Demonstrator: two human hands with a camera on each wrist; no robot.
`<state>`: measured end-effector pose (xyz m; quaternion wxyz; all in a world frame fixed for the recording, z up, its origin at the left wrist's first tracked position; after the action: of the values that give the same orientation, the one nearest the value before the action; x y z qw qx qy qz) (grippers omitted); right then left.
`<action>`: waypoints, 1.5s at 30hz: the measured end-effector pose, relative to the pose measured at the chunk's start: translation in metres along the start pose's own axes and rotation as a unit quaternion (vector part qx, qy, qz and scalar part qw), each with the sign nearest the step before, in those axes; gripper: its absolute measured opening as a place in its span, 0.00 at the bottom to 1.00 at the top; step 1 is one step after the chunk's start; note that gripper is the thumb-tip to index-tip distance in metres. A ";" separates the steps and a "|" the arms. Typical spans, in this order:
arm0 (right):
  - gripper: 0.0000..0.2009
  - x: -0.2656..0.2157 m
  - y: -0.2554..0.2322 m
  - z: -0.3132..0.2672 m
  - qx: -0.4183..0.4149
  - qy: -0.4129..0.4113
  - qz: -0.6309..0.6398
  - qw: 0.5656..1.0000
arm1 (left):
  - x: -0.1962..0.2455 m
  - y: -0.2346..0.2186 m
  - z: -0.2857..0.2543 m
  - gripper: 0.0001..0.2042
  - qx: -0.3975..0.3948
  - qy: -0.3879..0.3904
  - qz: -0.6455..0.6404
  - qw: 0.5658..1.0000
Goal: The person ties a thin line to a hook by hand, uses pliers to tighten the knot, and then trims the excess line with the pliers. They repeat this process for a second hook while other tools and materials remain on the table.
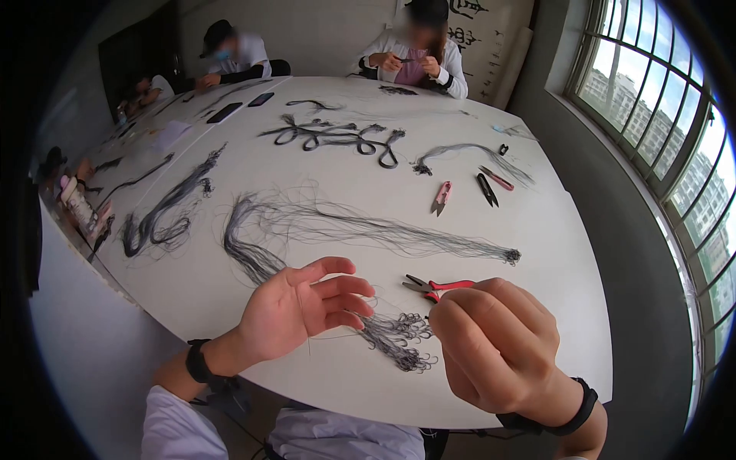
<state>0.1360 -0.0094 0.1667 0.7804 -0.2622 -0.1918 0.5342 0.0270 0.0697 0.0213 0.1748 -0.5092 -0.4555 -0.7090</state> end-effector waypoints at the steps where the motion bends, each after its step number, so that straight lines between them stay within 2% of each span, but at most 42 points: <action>1: 0.13 -0.007 0.000 -0.001 -0.010 -0.004 0.006 1.000 | 0.008 -0.003 0.001 0.20 -0.009 0.019 -0.046 0.999; 2: 0.12 -0.014 0.002 -0.003 -0.021 -0.017 0.021 0.999 | 0.013 -0.007 0.002 0.20 -0.005 0.021 -0.045 0.999; 4: 0.10 -0.029 0.015 -0.012 -0.077 -0.022 0.058 0.995 | 0.037 -0.027 0.001 0.20 0.070 0.097 -0.077 0.990; 5: 0.09 -0.037 0.025 -0.015 -0.139 -0.030 0.085 0.986 | 0.044 -0.036 0.001 0.19 0.071 0.122 -0.076 0.987; 6: 0.07 -0.044 0.034 -0.021 -0.200 -0.038 0.111 0.973 | 0.048 -0.042 0.001 0.19 0.075 0.125 -0.076 0.986; 8: 0.07 -0.056 0.047 -0.031 -0.263 -0.028 0.115 0.957 | 0.057 -0.056 0.001 0.19 0.100 0.141 -0.111 0.979; 10: 0.06 -0.059 0.056 -0.037 -0.313 -0.025 0.129 0.941 | 0.061 -0.057 0.000 0.19 0.088 0.142 -0.120 0.979; 14: 0.07 -0.046 0.067 -0.048 -0.319 0.026 0.146 0.936 | 0.074 -0.044 -0.004 0.20 0.041 0.156 -0.108 0.981; 16: 0.08 -0.034 0.074 -0.056 -0.360 0.057 0.109 0.925 | 0.080 -0.040 -0.008 0.21 0.028 0.161 -0.109 0.981; 18: 0.08 -0.027 0.071 -0.058 -0.344 0.063 0.091 0.933 | 0.085 -0.028 -0.011 0.23 -0.013 0.166 -0.084 0.982; 28: 0.06 0.013 0.073 -0.085 -0.359 0.139 0.044 0.922 | 0.098 0.010 -0.019 0.30 -0.101 0.211 -0.029 0.972; 30: 0.07 0.027 0.071 -0.087 -0.352 0.169 0.015 0.921 | 0.094 0.029 -0.023 0.31 -0.187 0.192 0.007 0.963; 31: 0.07 0.033 0.072 -0.091 -0.363 0.183 0.011 0.914 | 0.090 0.030 -0.022 0.29 -0.175 0.163 -0.066 0.969; 32: 0.07 0.037 0.073 -0.092 -0.363 0.183 0.011 0.914 | 0.088 0.027 -0.021 0.29 -0.175 0.163 -0.066 0.969; 34: 0.06 0.049 0.072 -0.095 -0.343 0.198 -0.018 0.918 | 0.076 0.035 -0.023 0.26 -0.268 0.119 -0.060 0.954; 38: 0.05 0.084 0.071 -0.103 -0.332 0.210 -0.079 0.916 | 0.062 0.052 -0.025 0.23 -0.297 0.067 -0.095 0.948; 40: 0.04 0.112 0.067 -0.105 -0.331 0.239 -0.116 0.906 | 0.042 0.064 -0.026 0.22 -0.310 -0.007 -0.023 0.950; 45: 0.04 0.168 0.054 -0.104 -0.296 0.273 -0.167 0.900 | 0.006 0.080 -0.021 0.21 -0.332 -0.113 -0.007 0.936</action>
<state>0.2162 0.1419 0.0550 0.7663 -0.5809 -0.1618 0.2218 0.0693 0.0116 0.0626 -0.0618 -0.6119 -0.2142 -0.7589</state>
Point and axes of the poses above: each hand's wrist, its own z-axis towards the middle knuckle, its own y-axis out of the palm, x = y × z, the point moved 10 cm from there along z, towards the middle knuckle, and after that the axes turned 13 degrees about z, right-handed, at the moved point
